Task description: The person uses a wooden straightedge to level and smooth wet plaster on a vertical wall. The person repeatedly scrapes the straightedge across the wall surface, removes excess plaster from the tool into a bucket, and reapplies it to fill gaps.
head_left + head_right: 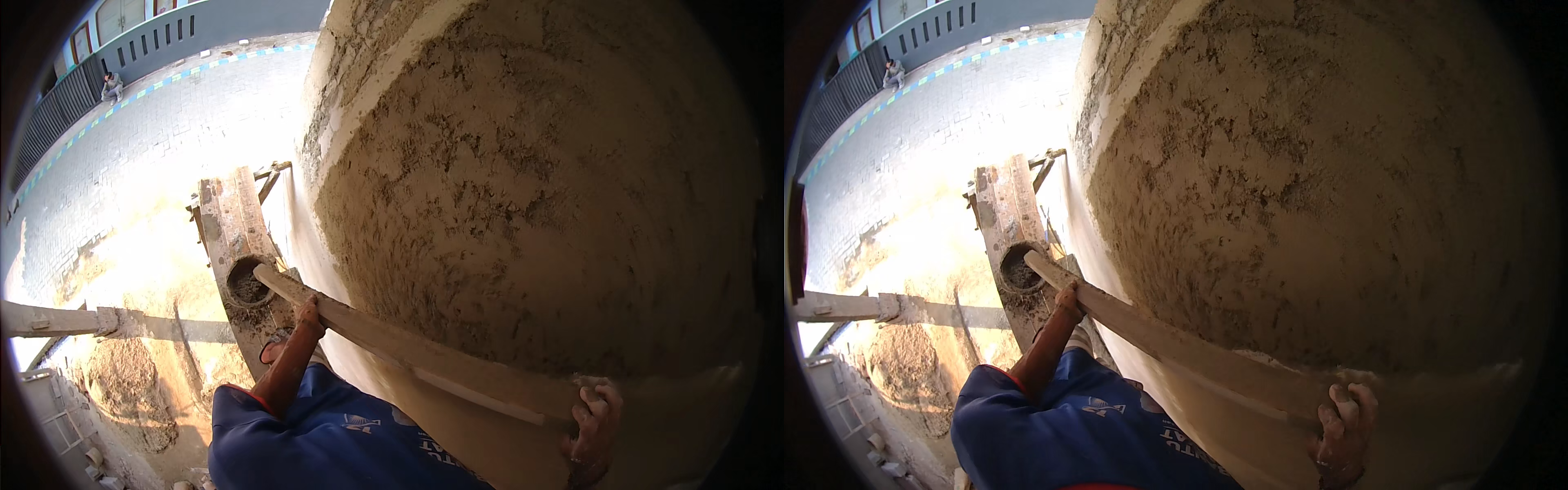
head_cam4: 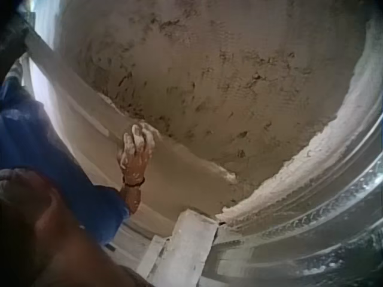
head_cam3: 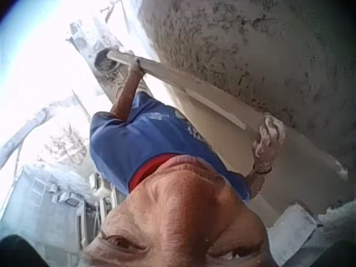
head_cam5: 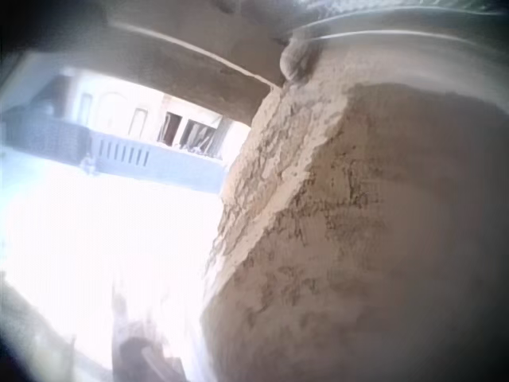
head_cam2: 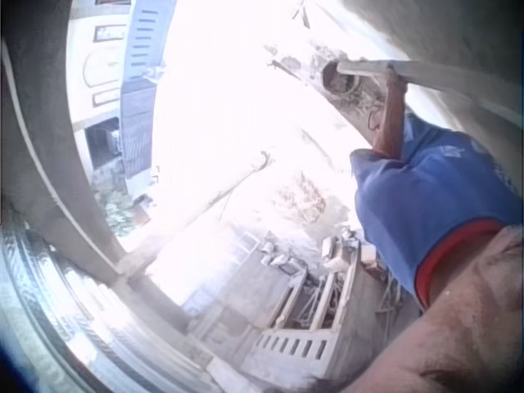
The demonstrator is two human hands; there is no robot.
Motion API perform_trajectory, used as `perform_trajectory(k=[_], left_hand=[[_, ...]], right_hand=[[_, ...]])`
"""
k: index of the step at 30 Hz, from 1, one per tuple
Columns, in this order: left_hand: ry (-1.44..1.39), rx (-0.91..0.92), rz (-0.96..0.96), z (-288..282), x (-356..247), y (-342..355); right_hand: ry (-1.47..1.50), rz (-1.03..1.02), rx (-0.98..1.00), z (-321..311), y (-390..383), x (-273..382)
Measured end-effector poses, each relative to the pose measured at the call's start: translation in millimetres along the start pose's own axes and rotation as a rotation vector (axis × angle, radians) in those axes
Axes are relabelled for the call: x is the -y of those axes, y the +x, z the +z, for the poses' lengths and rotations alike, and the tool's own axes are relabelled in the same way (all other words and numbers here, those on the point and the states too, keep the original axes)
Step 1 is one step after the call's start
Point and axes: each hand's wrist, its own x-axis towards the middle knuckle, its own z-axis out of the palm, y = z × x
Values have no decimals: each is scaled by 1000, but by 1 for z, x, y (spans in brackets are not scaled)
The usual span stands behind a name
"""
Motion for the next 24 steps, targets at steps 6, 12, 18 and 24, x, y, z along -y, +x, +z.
perform_trajectory(k=[6, 12, 18, 24], left_hand=[[605, -71, 457, 97, 48, -73], [765, 58, 764, 142, 83, -98], [656, 263, 652, 133, 107, -102], [677, 257, 616, 144, 104, -137]], right_hand=[[-346, 482, 286, 93, -195, 14], [40, 714, 299, 151, -283, 61], [36, 796, 214, 200, -353, 80], [48, 1005, 217, 214, -337, 90]])
